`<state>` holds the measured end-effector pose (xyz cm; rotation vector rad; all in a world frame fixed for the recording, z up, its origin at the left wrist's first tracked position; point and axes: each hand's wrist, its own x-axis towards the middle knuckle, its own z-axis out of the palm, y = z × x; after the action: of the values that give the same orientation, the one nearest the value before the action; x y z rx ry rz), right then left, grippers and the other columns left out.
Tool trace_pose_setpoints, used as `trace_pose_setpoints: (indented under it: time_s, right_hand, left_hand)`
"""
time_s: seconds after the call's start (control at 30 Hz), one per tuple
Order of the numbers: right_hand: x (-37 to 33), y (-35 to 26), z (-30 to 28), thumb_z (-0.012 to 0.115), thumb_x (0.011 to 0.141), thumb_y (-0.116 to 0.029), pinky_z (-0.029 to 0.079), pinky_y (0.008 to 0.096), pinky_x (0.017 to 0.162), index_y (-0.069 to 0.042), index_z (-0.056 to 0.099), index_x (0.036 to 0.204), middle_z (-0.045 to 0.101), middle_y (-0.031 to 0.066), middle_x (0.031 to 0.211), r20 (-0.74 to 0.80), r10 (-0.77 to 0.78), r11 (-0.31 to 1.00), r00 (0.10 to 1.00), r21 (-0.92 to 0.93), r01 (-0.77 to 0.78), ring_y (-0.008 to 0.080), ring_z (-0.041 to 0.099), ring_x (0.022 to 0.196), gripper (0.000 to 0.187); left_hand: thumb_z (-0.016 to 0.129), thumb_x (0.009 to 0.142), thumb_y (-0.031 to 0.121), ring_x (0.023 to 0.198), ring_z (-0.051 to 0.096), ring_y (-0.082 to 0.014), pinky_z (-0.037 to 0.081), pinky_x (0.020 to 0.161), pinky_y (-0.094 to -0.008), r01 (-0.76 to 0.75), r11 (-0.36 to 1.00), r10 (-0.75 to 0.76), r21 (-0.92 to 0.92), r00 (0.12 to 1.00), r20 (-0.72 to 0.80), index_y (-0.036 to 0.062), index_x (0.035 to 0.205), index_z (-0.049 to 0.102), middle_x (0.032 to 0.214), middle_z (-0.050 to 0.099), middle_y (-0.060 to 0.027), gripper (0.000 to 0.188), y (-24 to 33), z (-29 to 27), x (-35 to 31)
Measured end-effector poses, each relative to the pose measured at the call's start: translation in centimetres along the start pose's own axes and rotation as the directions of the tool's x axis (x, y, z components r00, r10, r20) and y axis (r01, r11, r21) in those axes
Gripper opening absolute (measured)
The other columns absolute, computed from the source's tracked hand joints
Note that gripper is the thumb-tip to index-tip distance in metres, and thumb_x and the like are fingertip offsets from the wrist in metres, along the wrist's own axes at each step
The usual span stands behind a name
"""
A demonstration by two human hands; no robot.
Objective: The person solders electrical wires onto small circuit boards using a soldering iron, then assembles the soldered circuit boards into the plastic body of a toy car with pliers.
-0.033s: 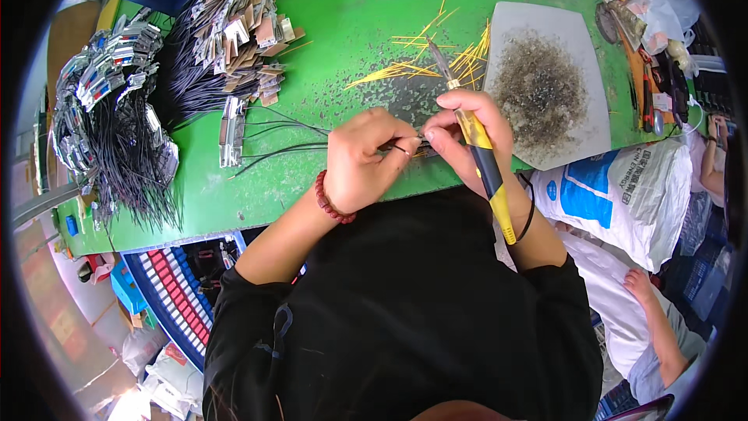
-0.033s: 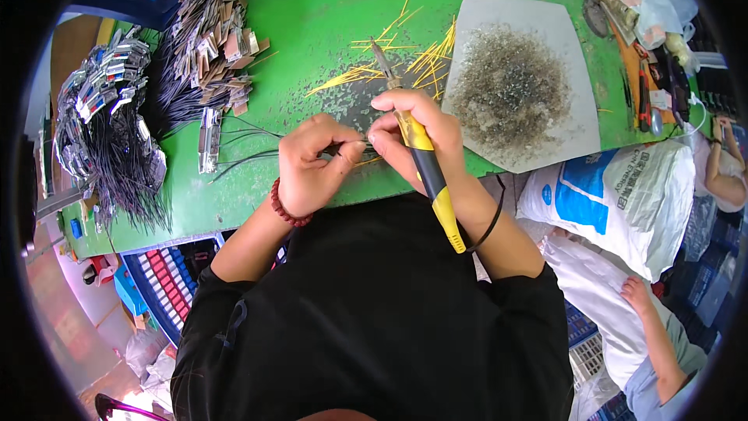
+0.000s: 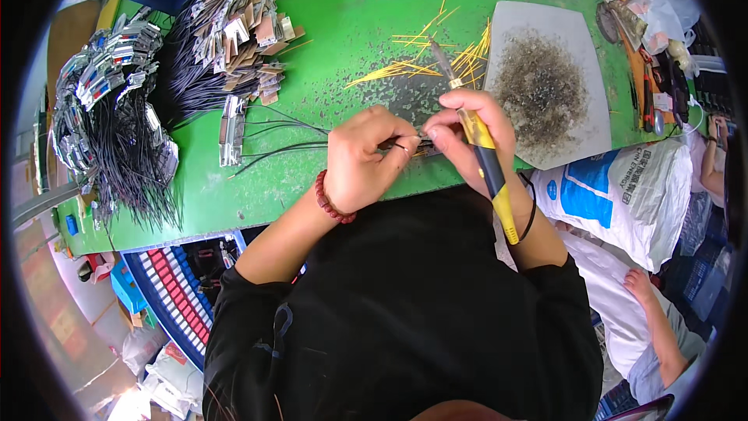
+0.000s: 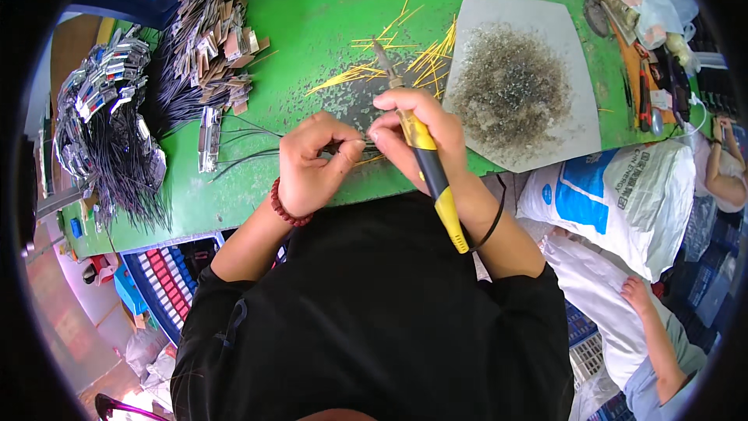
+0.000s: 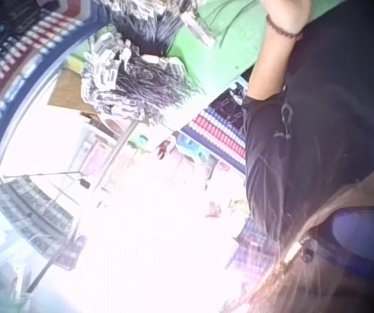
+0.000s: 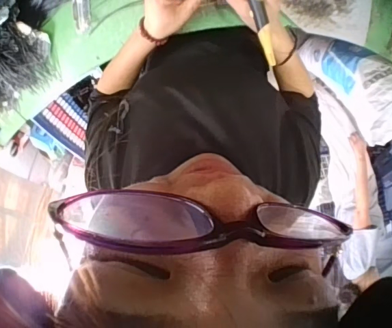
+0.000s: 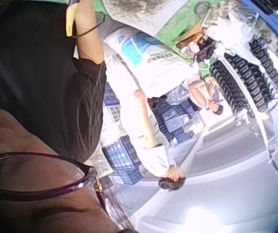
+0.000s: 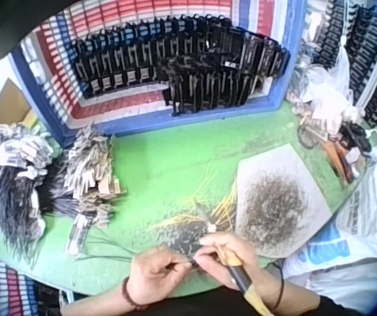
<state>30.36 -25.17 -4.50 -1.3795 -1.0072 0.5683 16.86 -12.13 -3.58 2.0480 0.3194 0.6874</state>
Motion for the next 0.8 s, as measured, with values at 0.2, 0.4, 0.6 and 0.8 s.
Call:
trace_pose_setpoints:
  time_s: [0.2, 0.4, 0.6, 0.8]
  right_hand:
    - [0.5, 0.5, -4.3, 0.069, 0.073, -0.003, 0.048, 0.0367, 0.065, -0.011, 0.062, 0.103, 0.067, 0.0093, 0.093, 0.468, -0.060, 0.832, 0.882, -0.465, 0.303, 0.0259, 0.064, 0.074, 0.032]
    - [1.9, 1.3, -3.2, 0.062, 0.077, -0.012, 0.044, 0.0362, 0.067, -0.015, 0.061, 0.106, 0.054, 0.0018, 0.071, 0.584, -0.253, 0.651, 0.771, -0.486, 0.582, 0.0244, 0.058, 0.081, 0.029]
    - [-0.2, 1.6, -0.3, 0.071, 0.070, -0.013, 0.040, 0.0362, 0.060, -0.014, 0.062, 0.103, 0.049, 0.0036, 0.068, 0.296, -0.255, 0.654, 0.920, -0.648, 0.390, 0.0226, 0.053, 0.070, 0.035]
    - [-0.8, 1.4, 0.9, 0.073, 0.067, -0.008, 0.042, 0.0384, 0.060, -0.011, 0.060, 0.110, 0.051, 0.0052, 0.070, 0.148, -0.236, 0.696, 0.960, -0.665, 0.273, 0.0253, 0.053, 0.069, 0.045]
  left_hand:
    - [0.070, 0.077, -0.002, 0.067, 0.060, -0.0223, 0.050, 0.059, -0.0307, 0.056, 0.998, -0.056, -0.042, 0.998, 0.014, 0.0029, 0.078, 0.063, 0.073, 0.062, -0.0083, 0.008, 0.4, -0.1, -0.2]
    - [0.070, 0.075, -0.004, 0.071, 0.061, -0.0233, 0.051, 0.061, -0.0311, -0.045, 0.999, 0.044, -0.032, 0.999, -0.019, 0.0027, 0.079, 0.062, 0.076, 0.062, -0.0084, 0.011, 0.3, 0.0, -0.1]
    - [0.071, 0.073, -0.002, 0.074, 0.062, -0.0252, 0.051, 0.062, -0.0328, -0.062, 0.996, 0.062, 0.065, 0.998, -0.006, 0.0039, 0.079, 0.061, 0.081, 0.062, -0.0074, 0.013, -0.1, 0.6, -0.6]
    - [0.069, 0.073, 0.003, 0.072, 0.061, -0.0272, 0.050, 0.061, -0.0355, -0.063, 0.974, 0.053, 0.217, 0.997, 0.055, 0.0063, 0.077, 0.059, 0.077, 0.062, -0.0070, 0.011, -1.4, 1.8, -1.2]
